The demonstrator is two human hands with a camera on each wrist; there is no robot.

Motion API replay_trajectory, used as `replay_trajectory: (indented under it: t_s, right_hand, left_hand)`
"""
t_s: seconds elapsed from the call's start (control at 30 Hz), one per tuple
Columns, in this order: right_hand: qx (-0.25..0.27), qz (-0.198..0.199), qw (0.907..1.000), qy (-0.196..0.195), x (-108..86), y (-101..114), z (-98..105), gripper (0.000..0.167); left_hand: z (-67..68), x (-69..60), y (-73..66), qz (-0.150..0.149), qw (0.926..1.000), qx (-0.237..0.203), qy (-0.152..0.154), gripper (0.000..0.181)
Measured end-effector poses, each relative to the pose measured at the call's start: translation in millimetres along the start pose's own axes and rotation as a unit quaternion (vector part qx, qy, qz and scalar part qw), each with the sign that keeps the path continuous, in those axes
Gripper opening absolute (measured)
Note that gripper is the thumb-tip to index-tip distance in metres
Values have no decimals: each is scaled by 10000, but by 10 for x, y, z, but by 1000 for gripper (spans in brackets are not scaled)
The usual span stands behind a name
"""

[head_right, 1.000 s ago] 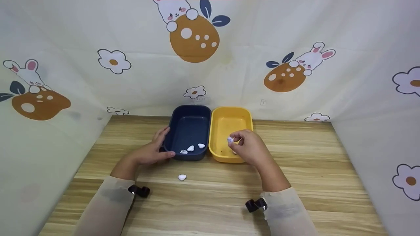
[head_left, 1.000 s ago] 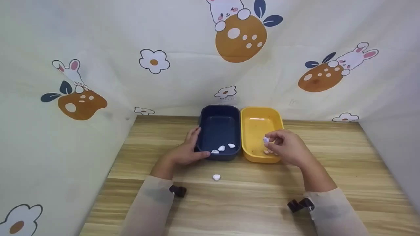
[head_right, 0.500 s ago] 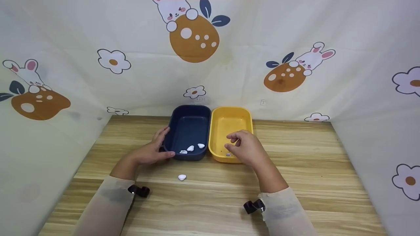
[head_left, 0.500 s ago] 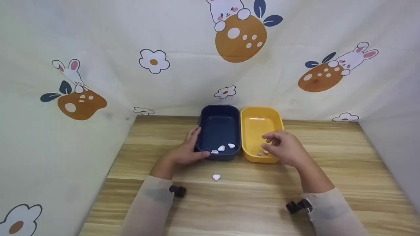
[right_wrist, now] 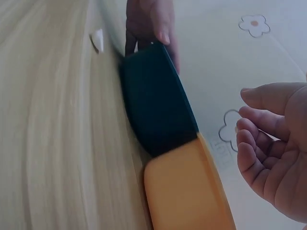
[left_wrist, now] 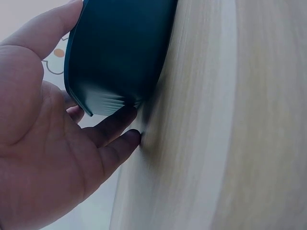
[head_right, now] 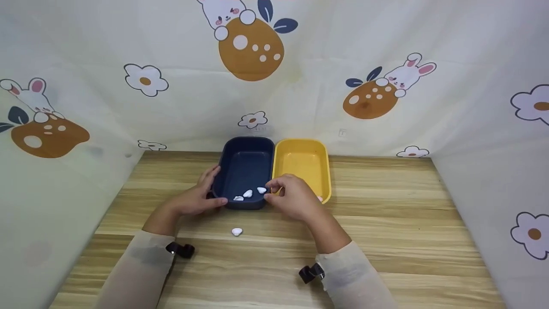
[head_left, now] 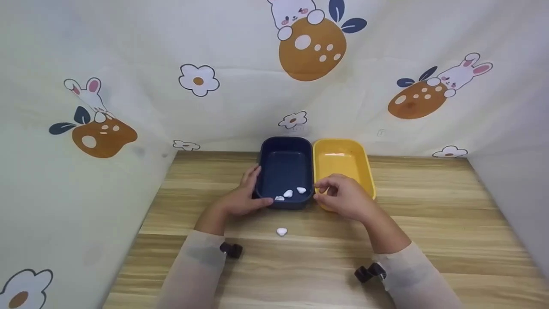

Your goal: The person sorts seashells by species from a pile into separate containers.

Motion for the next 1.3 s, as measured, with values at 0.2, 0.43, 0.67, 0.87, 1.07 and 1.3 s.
replay_trajectory:
  t_s: [0.2, 0.43, 0.67, 0.87, 1.07, 1.3]
  right_hand:
    - [104, 205, 9994, 274, 71, 211, -216, 22]
    - [191, 337, 9982, 460, 119, 420, -377, 24]
    - [226, 539, 9963, 626, 177, 598, -529, 25]
    - [205, 825, 9942, 657, 193, 712, -601, 24]
    - [111, 692, 9943, 804, 178, 641, -679, 25]
    - [-223, 760, 9885, 1290, 163, 567, -851, 26]
  left_hand:
    - [9, -24, 4, 45, 10000, -39, -36, 119]
    - [8, -26, 1, 4, 10000, -13, -83, 115]
    - [3, -22, 33, 66, 9999, -2, -97, 113]
    - [9, -27, 18, 52, 10000, -17, -67, 113]
    - [5, -20, -12, -37, 10000, 47, -58, 113]
    - [11, -10, -27, -28, 9999, 52, -129, 111]
Point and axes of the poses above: each hand's wrist, its own x-axis towards the middle knuckle, its own z-axis out of the back of the hand, y = z × x, the point moved 10 cm from there along x, towards the middle knuckle, and after that the axes turned 9 degrees about y, right-handed, at the moved point
